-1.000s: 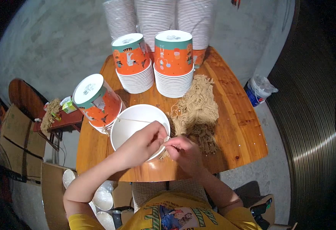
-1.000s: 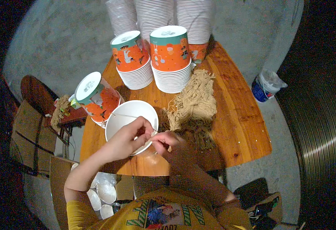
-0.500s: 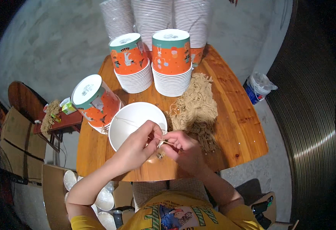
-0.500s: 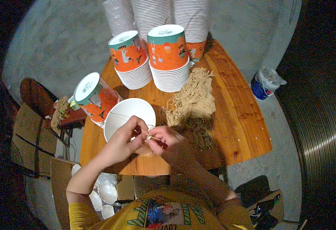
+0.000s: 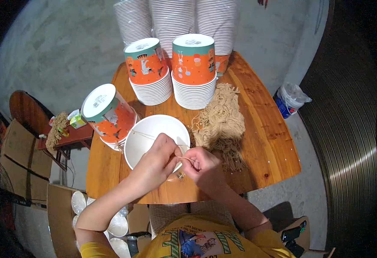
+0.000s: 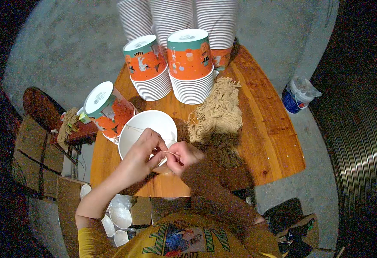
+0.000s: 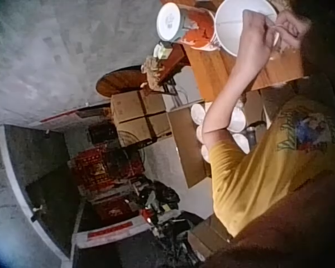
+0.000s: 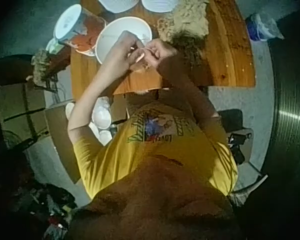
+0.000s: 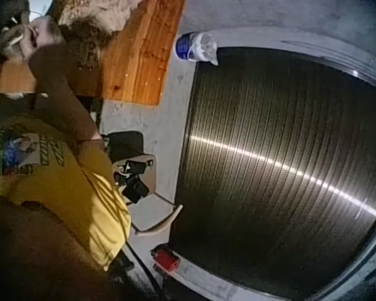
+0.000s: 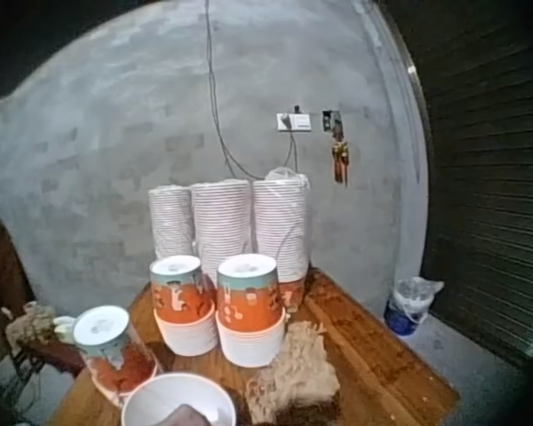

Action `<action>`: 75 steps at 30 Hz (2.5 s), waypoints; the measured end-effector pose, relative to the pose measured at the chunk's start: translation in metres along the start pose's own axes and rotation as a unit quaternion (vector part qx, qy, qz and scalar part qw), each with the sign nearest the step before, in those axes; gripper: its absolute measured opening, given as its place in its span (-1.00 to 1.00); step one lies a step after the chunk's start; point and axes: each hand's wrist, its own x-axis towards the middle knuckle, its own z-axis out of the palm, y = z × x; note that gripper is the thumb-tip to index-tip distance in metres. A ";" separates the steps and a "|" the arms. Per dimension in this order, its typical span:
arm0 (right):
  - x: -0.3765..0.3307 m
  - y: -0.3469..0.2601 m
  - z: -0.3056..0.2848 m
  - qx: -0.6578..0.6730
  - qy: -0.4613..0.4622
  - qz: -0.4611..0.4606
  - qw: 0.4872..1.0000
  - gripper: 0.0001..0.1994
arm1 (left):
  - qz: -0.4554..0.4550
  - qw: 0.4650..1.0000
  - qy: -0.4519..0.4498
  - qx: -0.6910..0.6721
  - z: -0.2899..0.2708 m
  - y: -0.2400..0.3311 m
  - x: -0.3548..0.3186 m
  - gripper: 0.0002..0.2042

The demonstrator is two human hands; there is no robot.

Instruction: Threading strings through paper cups and stacking them in a manufacturing setting.

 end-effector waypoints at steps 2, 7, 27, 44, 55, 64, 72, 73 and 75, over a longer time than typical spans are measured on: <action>-0.001 0.002 -0.002 -0.019 0.009 -0.017 1.000 -0.87 | -0.005 1.000 0.009 0.009 0.003 0.008 0.000 -0.88; -0.003 0.005 0.000 -0.069 0.009 -0.042 0.997 -0.85 | 0.033 0.994 0.034 0.100 0.006 0.006 -0.003 -0.89; -0.008 0.010 -0.001 -0.076 0.010 -0.138 0.988 -0.78 | -0.198 0.967 -0.018 -0.157 0.002 0.009 -0.003 -0.92; -0.007 0.015 0.002 -0.079 0.015 -0.155 0.985 -0.78 | -0.212 0.940 -0.029 -0.267 0.006 -0.004 -0.003 -0.93; -0.009 0.014 0.003 -0.067 0.018 -0.129 0.989 -0.80 | -0.198 0.935 -0.023 -0.295 0.008 -0.009 -0.002 -0.93; -0.014 0.005 0.008 0.163 0.009 0.145 0.976 -0.94 | -0.216 0.922 -0.026 -0.320 0.004 0.001 0.003 -0.89; -0.010 0.004 0.007 0.207 0.018 0.220 0.953 -0.95 | -0.208 0.887 -0.017 -0.412 0.006 -0.006 0.009 -0.77; -0.010 0.005 0.006 0.220 0.009 0.231 0.948 -0.95 | -0.209 0.887 -0.018 -0.412 0.006 -0.007 0.009 -0.77; -0.009 0.006 0.007 0.228 0.020 0.204 0.952 -0.94 | -0.239 0.860 -0.024 -0.451 0.006 -0.009 0.010 -0.74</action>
